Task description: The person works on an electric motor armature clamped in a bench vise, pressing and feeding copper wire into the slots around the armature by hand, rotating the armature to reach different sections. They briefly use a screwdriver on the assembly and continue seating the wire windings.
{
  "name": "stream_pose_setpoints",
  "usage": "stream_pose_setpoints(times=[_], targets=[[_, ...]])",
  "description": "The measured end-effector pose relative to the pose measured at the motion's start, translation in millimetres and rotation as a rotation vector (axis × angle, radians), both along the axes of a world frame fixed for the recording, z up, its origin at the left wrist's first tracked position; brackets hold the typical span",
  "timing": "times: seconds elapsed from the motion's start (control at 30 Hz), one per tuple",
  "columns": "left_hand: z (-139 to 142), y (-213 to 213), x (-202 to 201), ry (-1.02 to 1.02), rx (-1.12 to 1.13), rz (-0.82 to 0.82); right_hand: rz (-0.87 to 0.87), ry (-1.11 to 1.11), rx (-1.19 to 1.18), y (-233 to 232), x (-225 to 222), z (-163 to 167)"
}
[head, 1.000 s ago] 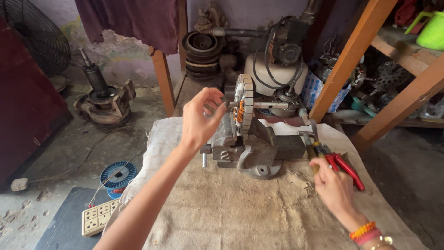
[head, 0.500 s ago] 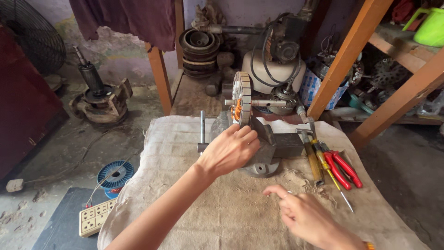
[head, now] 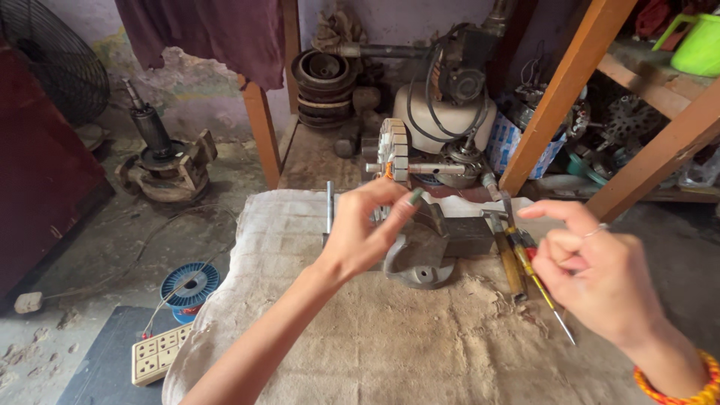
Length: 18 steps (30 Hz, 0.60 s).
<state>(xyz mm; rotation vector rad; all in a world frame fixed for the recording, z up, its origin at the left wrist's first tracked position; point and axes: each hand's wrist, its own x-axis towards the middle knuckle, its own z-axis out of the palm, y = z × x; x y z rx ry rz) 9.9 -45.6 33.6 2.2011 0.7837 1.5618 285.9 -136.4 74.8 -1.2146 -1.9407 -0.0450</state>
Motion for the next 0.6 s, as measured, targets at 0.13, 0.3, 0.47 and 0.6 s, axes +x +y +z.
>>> stream_pose_setpoints(times=[0.13, 0.3, 0.47, 0.6], targets=[[-2, -6, 16, 0.306, 0.193, -0.096, -0.047, -0.025, 0.01, -4, 8, 3], [-4, -16, 24, 0.304, 0.331, -0.065, -0.06, -0.036, -0.084, -7, 19, -10], [-7, -9, 24, 0.334, 0.358, -0.04, 0.01, -0.047, -0.19, 3, 21, -16], [-7, -5, 1, 0.331, 0.26, 0.026, 0.043, 0.019, -0.134, 10, 11, -19]])
